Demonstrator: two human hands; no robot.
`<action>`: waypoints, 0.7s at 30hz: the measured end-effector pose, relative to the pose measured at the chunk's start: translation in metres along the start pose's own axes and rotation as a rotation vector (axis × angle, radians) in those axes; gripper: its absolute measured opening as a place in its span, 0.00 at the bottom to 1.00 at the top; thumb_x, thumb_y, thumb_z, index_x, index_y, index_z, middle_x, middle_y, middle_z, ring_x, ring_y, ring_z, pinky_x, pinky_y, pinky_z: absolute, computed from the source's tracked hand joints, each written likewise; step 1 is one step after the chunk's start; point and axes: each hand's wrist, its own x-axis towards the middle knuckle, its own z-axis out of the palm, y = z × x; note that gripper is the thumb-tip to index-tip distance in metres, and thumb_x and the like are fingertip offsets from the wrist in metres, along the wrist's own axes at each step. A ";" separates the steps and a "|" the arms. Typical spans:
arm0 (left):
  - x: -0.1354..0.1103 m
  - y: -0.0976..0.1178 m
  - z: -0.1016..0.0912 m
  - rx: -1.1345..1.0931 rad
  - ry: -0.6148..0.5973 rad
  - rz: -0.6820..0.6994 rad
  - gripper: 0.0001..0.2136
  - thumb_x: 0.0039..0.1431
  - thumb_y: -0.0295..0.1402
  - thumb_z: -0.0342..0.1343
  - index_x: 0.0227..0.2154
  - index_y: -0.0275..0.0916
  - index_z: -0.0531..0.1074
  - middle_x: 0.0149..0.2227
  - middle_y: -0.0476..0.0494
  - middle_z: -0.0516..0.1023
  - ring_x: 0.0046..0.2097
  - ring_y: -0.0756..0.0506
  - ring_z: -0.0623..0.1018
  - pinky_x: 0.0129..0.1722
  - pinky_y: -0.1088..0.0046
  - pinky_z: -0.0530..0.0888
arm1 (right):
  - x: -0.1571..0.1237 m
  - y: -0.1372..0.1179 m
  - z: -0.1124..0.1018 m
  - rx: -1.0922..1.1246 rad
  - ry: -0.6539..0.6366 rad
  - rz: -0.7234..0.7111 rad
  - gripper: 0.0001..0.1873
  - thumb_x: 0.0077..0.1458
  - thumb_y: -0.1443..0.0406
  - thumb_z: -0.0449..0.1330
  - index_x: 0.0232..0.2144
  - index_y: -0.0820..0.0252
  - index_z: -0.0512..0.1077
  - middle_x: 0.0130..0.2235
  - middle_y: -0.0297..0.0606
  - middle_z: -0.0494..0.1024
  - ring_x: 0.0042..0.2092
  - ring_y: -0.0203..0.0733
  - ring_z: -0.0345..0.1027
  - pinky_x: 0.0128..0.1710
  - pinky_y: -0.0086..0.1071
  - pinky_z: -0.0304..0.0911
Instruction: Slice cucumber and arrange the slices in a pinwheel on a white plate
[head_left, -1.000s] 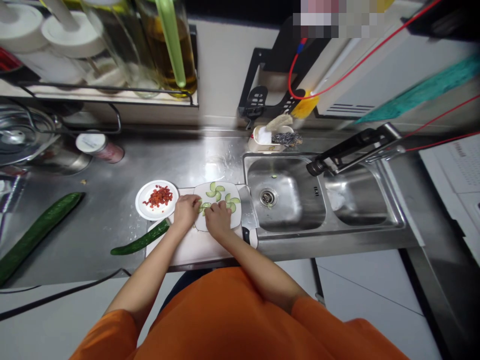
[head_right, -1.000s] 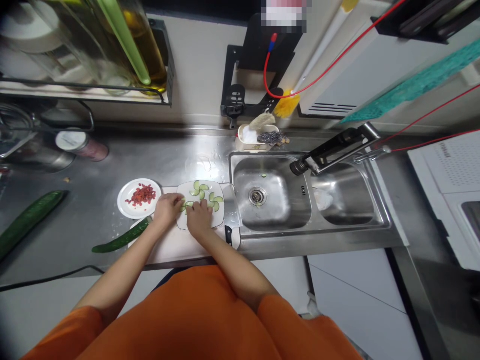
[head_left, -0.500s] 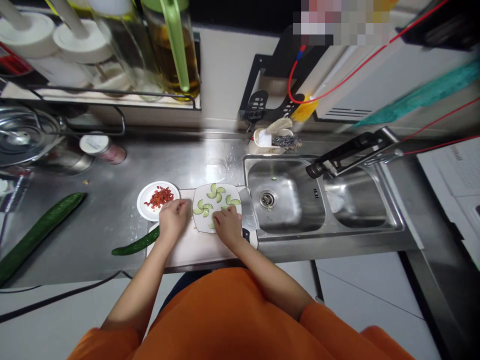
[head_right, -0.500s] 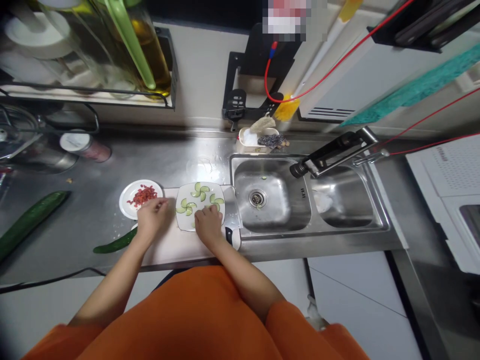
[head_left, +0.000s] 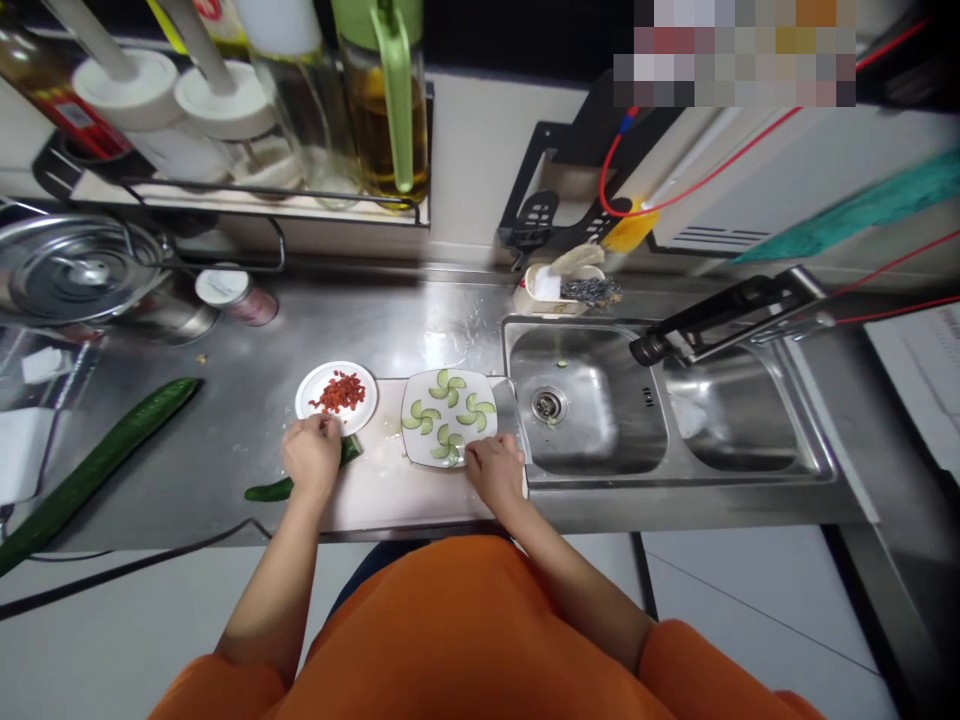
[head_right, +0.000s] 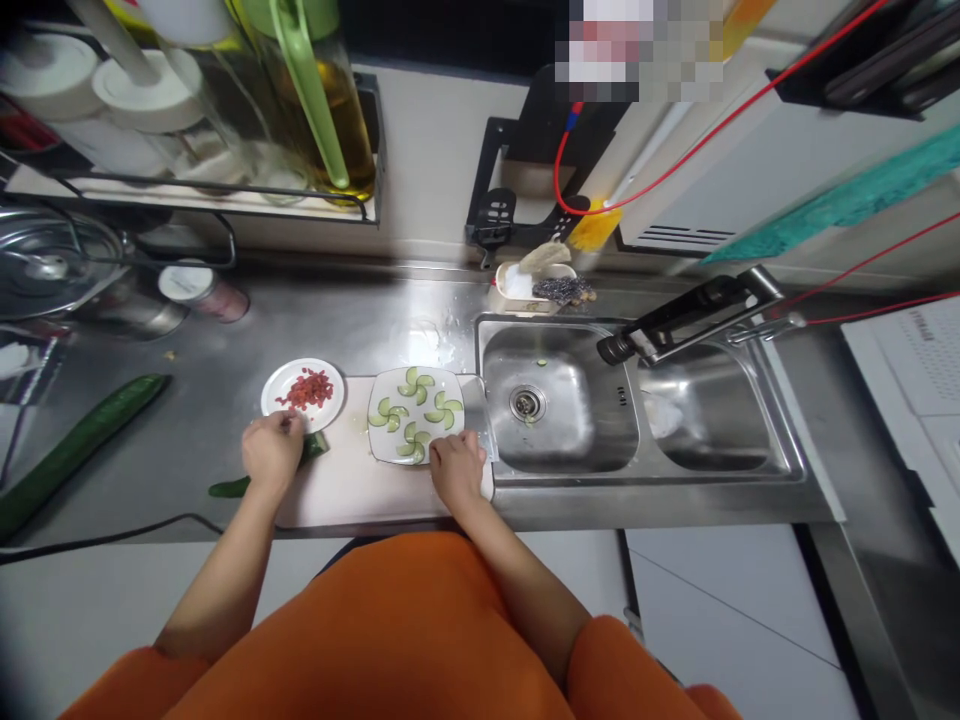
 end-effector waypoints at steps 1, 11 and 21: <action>0.002 0.001 0.000 0.004 -0.006 0.002 0.17 0.56 0.38 0.47 0.38 0.36 0.78 0.35 0.33 0.77 0.40 0.38 0.74 0.44 0.61 0.69 | 0.000 -0.001 0.001 -0.004 -0.003 -0.001 0.10 0.62 0.63 0.56 0.34 0.52 0.78 0.37 0.36 0.78 0.47 0.43 0.58 0.34 0.34 0.42; 0.010 0.002 0.006 0.046 -0.029 0.021 0.18 0.57 0.38 0.47 0.38 0.34 0.79 0.35 0.33 0.78 0.39 0.39 0.75 0.43 0.64 0.69 | 0.001 -0.006 -0.002 0.011 -0.023 -0.001 0.10 0.62 0.62 0.56 0.34 0.53 0.78 0.37 0.36 0.78 0.48 0.45 0.57 0.34 0.33 0.41; 0.010 0.002 0.007 0.020 -0.016 0.031 0.18 0.57 0.38 0.47 0.37 0.34 0.79 0.35 0.33 0.78 0.39 0.39 0.75 0.44 0.63 0.69 | 0.001 -0.007 -0.002 -0.016 -0.025 -0.013 0.10 0.62 0.62 0.56 0.35 0.52 0.78 0.37 0.36 0.77 0.47 0.43 0.57 0.33 0.34 0.42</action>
